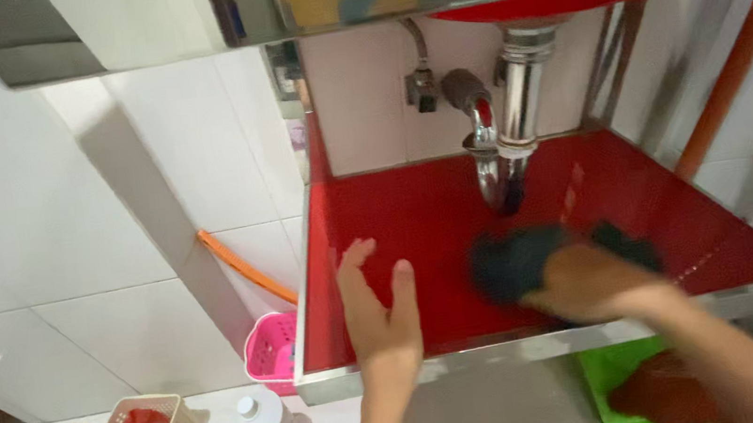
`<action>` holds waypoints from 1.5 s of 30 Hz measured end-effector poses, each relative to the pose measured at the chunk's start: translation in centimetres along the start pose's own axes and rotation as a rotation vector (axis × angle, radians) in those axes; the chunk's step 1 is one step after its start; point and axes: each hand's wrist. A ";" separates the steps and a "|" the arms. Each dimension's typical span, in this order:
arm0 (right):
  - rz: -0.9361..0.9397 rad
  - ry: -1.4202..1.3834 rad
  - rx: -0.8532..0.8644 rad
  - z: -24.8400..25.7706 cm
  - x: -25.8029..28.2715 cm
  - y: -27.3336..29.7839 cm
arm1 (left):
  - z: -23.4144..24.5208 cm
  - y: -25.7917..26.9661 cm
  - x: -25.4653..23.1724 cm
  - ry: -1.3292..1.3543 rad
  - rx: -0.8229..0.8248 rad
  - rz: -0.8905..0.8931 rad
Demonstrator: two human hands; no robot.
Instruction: The person removes various toiletries and cleaning supplies from a red bathroom sink and places them on the floor. They then wet a dark cloth under the tap, wring it out, and wipe the sink basin and surrounding surfaces. Finally, they return the items to the sink area.
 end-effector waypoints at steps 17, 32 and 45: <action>0.167 -0.192 -0.930 19.8 18.1 -22.0 | 0.2 -9.2 4.1 -0.488 -0.022 -0.494; 0.215 0.223 -0.732 9.7 19.4 -25.9 | 1.0 -8.8 3.9 -0.565 0.032 -0.411; 0.675 0.477 -1.493 9.2 21.5 -25.7 | 1.4 -8.2 3.4 -0.520 -0.016 -0.426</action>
Point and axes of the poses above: each hand's wrist, its own y-axis away from the middle knuckle, its own z-axis out of the back of the hand, x = y × z
